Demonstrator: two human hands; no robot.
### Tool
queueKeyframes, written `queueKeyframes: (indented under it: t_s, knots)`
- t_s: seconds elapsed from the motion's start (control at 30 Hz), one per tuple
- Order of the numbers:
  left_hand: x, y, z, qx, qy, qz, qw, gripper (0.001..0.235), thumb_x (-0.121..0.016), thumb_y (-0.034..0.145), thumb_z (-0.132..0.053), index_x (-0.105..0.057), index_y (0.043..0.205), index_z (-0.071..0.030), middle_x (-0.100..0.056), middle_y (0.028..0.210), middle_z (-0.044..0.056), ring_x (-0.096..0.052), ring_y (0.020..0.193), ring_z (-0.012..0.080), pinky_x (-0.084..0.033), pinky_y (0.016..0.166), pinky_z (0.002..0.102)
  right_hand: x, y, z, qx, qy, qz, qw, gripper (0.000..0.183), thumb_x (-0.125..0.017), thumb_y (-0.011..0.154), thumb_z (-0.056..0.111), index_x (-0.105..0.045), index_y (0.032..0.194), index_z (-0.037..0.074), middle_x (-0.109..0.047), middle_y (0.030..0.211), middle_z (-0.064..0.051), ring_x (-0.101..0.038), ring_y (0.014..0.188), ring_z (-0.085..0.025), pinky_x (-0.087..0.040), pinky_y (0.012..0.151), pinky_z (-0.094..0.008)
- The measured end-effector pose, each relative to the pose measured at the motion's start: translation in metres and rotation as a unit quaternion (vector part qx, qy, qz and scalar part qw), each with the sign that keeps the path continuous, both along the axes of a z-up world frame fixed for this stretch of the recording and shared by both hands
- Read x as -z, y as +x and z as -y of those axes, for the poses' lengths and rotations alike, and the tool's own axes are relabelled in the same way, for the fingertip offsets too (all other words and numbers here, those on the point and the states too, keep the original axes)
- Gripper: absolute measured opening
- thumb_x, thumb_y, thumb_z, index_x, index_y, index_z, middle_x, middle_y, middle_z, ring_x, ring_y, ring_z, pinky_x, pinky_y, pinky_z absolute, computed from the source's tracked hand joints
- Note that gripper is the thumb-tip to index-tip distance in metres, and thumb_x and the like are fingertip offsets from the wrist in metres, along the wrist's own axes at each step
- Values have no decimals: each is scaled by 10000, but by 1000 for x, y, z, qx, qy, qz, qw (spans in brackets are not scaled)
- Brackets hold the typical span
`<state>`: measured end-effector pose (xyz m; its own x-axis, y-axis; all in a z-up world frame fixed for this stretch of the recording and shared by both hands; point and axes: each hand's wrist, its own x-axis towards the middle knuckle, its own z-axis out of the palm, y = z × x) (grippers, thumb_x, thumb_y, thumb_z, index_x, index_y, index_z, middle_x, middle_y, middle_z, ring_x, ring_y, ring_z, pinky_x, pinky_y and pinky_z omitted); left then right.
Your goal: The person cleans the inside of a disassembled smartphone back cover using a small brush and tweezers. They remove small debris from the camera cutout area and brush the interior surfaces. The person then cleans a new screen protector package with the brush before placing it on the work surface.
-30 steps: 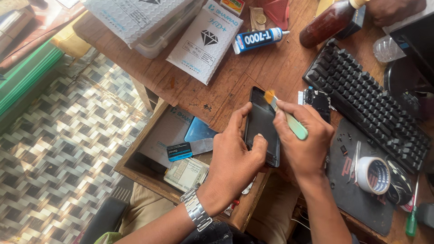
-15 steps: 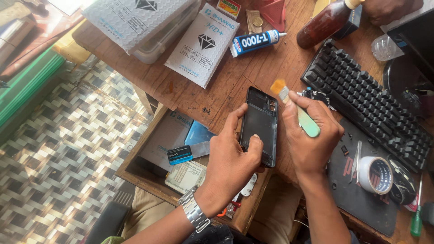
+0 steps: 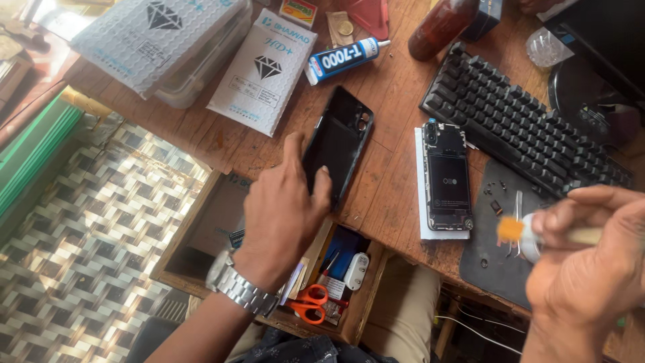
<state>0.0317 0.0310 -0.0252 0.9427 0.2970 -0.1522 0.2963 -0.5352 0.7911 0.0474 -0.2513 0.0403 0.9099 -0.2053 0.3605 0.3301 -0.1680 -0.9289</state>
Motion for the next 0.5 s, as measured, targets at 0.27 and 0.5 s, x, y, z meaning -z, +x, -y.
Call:
queueKeyframes:
  t_s: [0.27,0.5]
  knots:
    - [-8,9,-7,7,138,-55,989,568,-600,949,-543,-453,1120,-21,-705,747,236,-716,701,432,-570,564,515,45,9,-1,131,-459,-46,878,550,-861,848,466,-771,1164,25,-633,901,-87,-610,711,-163,-468,497,-302]
    - [-17,1,-6,23,153,-105,982,594,-554,941,-583,-433,1148,-40,-711,751,236,-722,719,428,-578,559,513,56,26,-29,150,-526,-91,832,863,-897,659,633,-716,1200,-15,-617,1008,-143,-662,876,-300,-541,718,-442]
